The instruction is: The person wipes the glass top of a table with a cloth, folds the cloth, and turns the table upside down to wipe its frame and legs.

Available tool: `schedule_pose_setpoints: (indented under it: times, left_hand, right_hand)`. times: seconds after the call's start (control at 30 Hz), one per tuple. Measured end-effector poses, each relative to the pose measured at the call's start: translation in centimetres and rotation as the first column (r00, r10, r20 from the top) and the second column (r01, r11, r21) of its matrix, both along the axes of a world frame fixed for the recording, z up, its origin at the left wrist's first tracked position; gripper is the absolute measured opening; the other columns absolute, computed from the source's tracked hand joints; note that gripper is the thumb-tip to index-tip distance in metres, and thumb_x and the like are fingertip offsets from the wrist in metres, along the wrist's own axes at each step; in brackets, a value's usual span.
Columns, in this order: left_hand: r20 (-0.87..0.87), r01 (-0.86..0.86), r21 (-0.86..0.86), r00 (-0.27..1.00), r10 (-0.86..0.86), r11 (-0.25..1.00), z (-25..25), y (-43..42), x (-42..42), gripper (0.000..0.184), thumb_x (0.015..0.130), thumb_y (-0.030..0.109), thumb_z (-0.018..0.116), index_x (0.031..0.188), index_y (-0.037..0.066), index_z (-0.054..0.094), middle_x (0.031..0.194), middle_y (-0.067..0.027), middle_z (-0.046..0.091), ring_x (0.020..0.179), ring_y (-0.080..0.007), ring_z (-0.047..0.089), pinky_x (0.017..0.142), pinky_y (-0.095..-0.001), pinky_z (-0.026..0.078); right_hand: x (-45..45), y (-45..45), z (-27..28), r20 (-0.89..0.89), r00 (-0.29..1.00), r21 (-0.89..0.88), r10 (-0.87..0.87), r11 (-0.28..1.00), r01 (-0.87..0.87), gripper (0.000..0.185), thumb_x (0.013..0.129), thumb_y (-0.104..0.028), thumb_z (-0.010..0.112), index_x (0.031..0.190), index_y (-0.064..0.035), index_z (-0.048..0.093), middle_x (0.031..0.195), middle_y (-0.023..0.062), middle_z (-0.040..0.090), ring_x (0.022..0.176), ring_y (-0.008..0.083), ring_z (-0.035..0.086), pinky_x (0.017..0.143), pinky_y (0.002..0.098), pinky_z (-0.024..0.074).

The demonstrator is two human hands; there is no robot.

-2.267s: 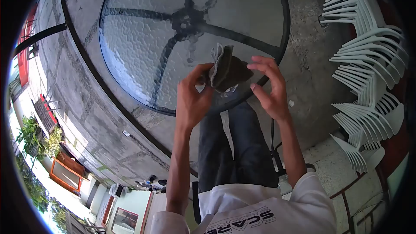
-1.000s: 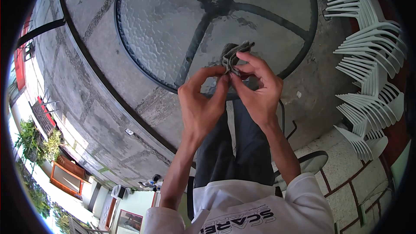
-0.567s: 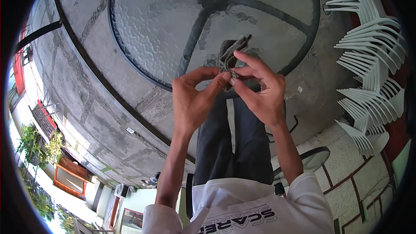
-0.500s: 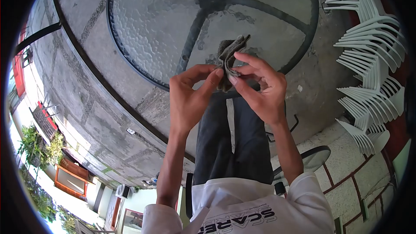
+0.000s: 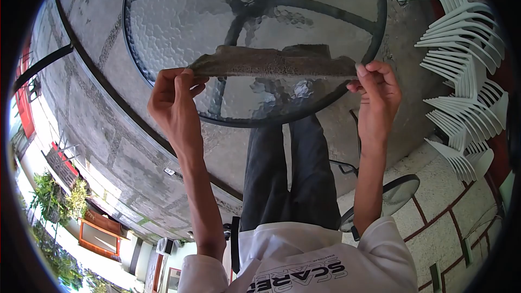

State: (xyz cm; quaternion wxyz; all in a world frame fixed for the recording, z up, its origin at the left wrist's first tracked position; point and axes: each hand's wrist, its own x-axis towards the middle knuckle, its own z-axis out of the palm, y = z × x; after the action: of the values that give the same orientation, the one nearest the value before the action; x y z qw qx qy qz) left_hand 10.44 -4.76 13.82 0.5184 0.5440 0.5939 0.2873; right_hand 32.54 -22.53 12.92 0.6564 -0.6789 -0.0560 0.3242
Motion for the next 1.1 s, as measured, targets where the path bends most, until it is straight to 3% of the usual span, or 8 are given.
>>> schedule_pose_setpoints:
  times: [0.23,0.33,0.47,0.6,0.77,0.83,1.0,1.1]
  left_hand:
    - [0.13,-0.03,-0.065,0.991,0.038,0.997,-0.3,0.4,0.4,0.014,0.097,0.013,0.06,0.092,0.001,0.066,0.087,-0.0084,0.071,0.082,-0.0144,0.07,0.081,-0.0317,0.058]
    - [0.095,0.017,-0.097,0.995,-0.008,0.995,0.1,1.3,0.7,0.016,0.098,0.012,0.06,0.097,0.0,0.07,0.09,-0.0083,0.072,0.082,-0.0148,0.07,0.081,-0.0306,0.058]
    - [0.095,0.022,0.036,0.995,-0.025,0.999,1.2,2.0,0.9,0.024,0.098,0.012,0.06,0.114,-0.002,0.072,0.095,-0.0107,0.073,0.085,-0.0167,0.071,0.082,-0.0305,0.058]
    - [0.046,-0.006,0.188,0.999,-0.002,0.982,3.2,0.4,-0.4,0.024,0.097,0.015,0.066,0.11,-0.003,0.073,0.097,-0.0105,0.073,0.089,-0.015,0.07,0.08,-0.0289,0.056]
    - [-0.045,0.028,-0.108,0.998,-0.033,0.994,-4.7,-2.6,-2.2,0.018,0.095,0.013,0.07,0.1,-0.004,0.072,0.087,-0.0061,0.071,0.079,-0.011,0.064,0.074,-0.0254,0.05]
    - [-0.169,0.012,-0.145,0.985,-0.037,0.989,-6.7,-4.2,-2.9,0.018,0.093,0.013,0.073,0.097,-0.005,0.071,0.084,-0.0043,0.07,0.075,-0.0096,0.062,0.072,-0.0241,0.048]
    - [-0.233,0.031,-0.257,0.968,-0.093,0.966,-5.8,-5.4,-3.6,0.031,0.091,0.009,0.07,0.118,-0.004,0.06,0.084,-0.0091,0.071,0.078,-0.0144,0.068,0.07,-0.0295,0.053]
    - [-0.292,0.118,-0.191,0.941,-0.172,0.974,-5.3,-5.4,-3.4,0.033,0.091,0.009,0.068,0.121,-0.003,0.059,0.09,-0.0098,0.071,0.082,-0.0161,0.069,0.071,-0.0314,0.054]
  right_hand:
    - [-0.1,0.4,-0.4,-0.065,0.998,-0.054,-0.012,0.999,0.009,0.019,0.094,-0.008,0.07,0.111,0.0016,0.071,0.09,0.0043,0.068,0.075,0.0096,0.062,0.07,0.0279,0.0533]
    - [0.6,1.3,-0.9,-0.109,0.994,-0.068,-0.012,0.998,0.004,0.022,0.095,-0.01,0.07,0.113,0.0018,0.072,0.089,0.0041,0.068,0.075,0.0093,0.062,0.071,0.0269,0.0528]
    - [1.9,2.4,0.2,-0.061,0.998,0.032,0.004,0.999,-0.002,0.021,0.094,-0.011,0.071,0.111,0.0024,0.072,0.089,0.0043,0.068,0.076,0.0096,0.063,0.071,0.0269,0.0529]
    - [1.6,1.7,2.0,0.092,0.995,0.029,0.046,0.998,-0.048,0.024,0.093,-0.008,0.072,0.115,0.0029,0.07,0.088,0.0041,0.067,0.076,0.009,0.064,0.07,0.0256,0.0531]
    - [0.0,-0.5,-2.3,-0.058,0.972,-0.194,0.23,0.952,-0.237,0.027,0.092,-0.004,0.072,0.118,0.0024,0.066,0.084,0.0032,0.064,0.074,0.008,0.063,0.068,0.0235,0.052]
    - [-0.7,-2.1,-5.1,-0.096,0.949,-0.321,0.301,0.893,-0.316,0.027,0.092,-0.005,0.071,0.117,0.0009,0.065,0.081,0.0025,0.063,0.072,0.0077,0.062,0.067,0.0231,0.0507]
    - [-1.7,-4.9,-5.6,-0.077,0.917,-0.384,0.392,0.837,-0.39,0.028,0.09,-0.006,0.072,0.117,-0.0012,0.065,0.077,0.0021,0.064,0.069,0.0076,0.061,0.065,0.0238,0.0482]
    - [-1.1,-4.3,-5.2,-0.074,0.905,-0.407,0.419,0.816,-0.412,0.029,0.089,-0.007,0.072,0.116,-0.0001,0.065,0.077,0.0037,0.065,0.068,0.0086,0.061,0.064,0.0251,0.0482]
